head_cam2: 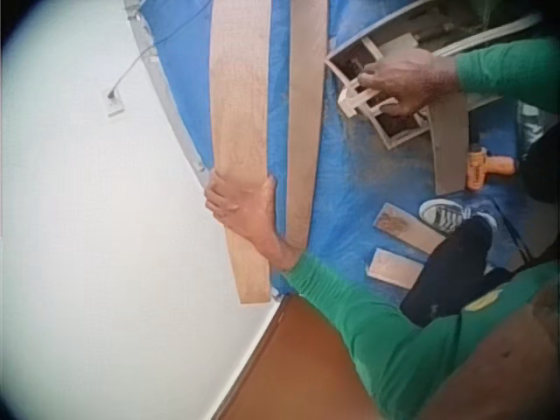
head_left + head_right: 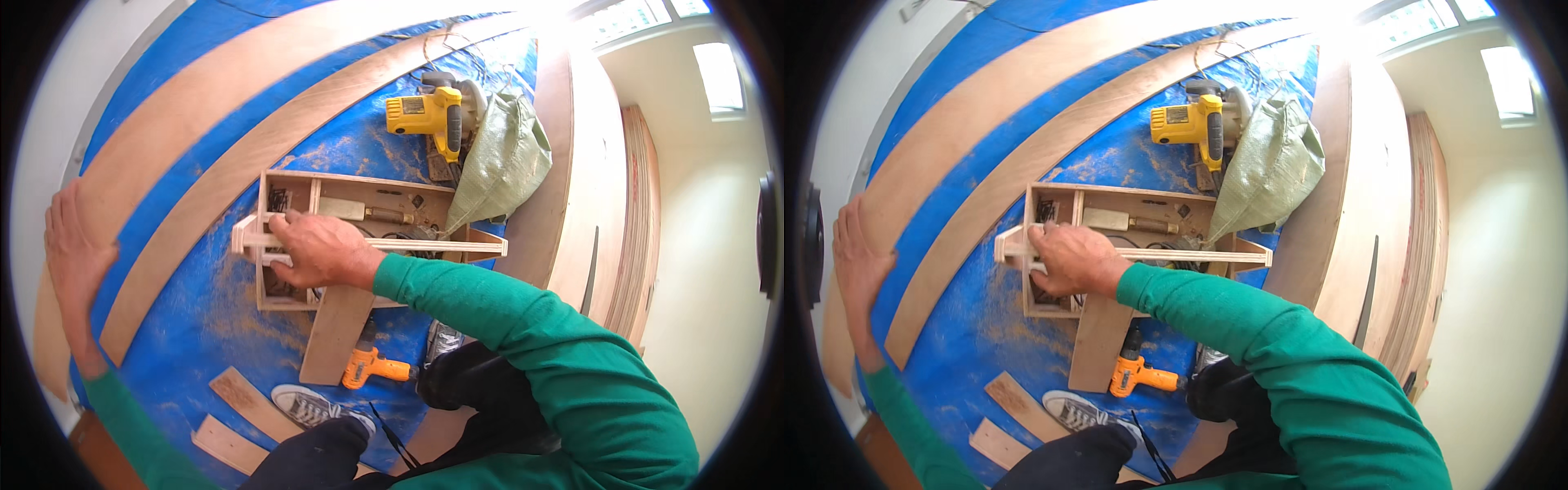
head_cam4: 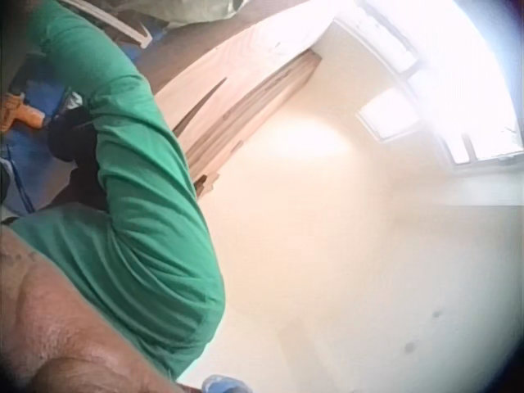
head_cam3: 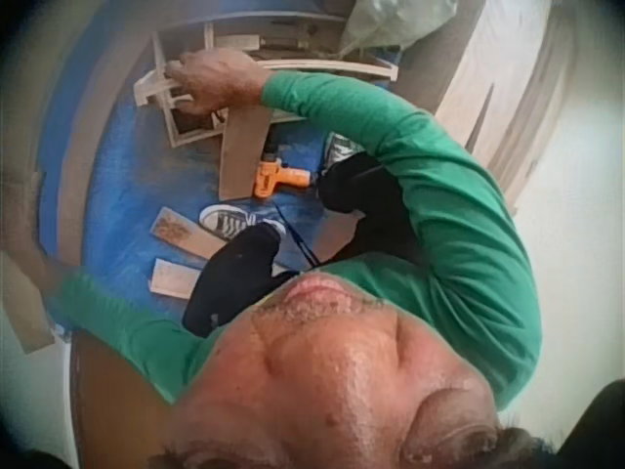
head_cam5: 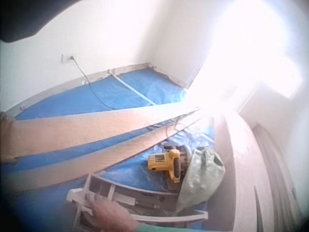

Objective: The person drills a hole in a wooden plank, measures and marks it with a tape measure and pencil, then cuts it with a hand saw. The person repeats measuring and cutting on another plank.

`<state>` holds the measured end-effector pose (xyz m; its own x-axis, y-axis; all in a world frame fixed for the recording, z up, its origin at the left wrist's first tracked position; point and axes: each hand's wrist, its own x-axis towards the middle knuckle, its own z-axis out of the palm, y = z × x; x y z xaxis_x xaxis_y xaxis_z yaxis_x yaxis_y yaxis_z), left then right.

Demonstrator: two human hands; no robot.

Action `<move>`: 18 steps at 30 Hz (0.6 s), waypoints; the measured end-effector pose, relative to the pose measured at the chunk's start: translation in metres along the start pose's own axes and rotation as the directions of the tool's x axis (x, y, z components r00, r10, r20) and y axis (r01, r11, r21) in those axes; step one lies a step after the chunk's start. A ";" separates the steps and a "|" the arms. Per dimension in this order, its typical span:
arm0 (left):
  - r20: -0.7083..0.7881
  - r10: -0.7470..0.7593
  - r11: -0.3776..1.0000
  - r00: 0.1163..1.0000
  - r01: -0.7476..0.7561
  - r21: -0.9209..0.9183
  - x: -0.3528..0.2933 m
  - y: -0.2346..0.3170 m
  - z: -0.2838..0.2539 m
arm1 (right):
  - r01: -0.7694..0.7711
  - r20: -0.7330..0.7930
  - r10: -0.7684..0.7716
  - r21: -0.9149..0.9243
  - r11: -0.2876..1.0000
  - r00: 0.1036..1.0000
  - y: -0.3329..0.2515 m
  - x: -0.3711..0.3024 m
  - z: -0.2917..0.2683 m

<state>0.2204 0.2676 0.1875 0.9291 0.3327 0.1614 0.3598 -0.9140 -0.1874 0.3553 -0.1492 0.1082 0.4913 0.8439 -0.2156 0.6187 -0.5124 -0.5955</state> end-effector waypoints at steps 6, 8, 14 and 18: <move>0.218 0.080 0.977 0.973 -0.034 -0.210 -0.148 0.087 -0.147 | 0.166 -0.058 -0.329 -0.773 0.612 0.943 -0.035 -0.068 -0.022; 0.228 -0.004 0.954 0.974 0.072 -0.292 -0.188 0.120 -0.162 | 0.353 0.395 -0.026 -0.786 0.508 0.918 -0.066 -0.139 -0.051; 0.210 -0.068 0.932 0.975 0.137 -0.334 -0.322 0.180 -0.221 | 0.197 0.557 -0.147 -0.030 0.980 0.817 -0.148 -0.358 -0.164; 0.235 -0.061 0.926 0.970 0.142 -0.349 -0.383 0.204 -0.235 | 0.105 -0.233 -0.010 0.398 0.911 0.972 -0.152 -0.476 -0.172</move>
<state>-0.0822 -0.1006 0.3148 0.8995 0.4329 -0.0597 0.4360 -0.8803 0.1871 0.1325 -0.4997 0.4342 0.6142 0.7888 -0.0232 0.3715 -0.3149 -0.8734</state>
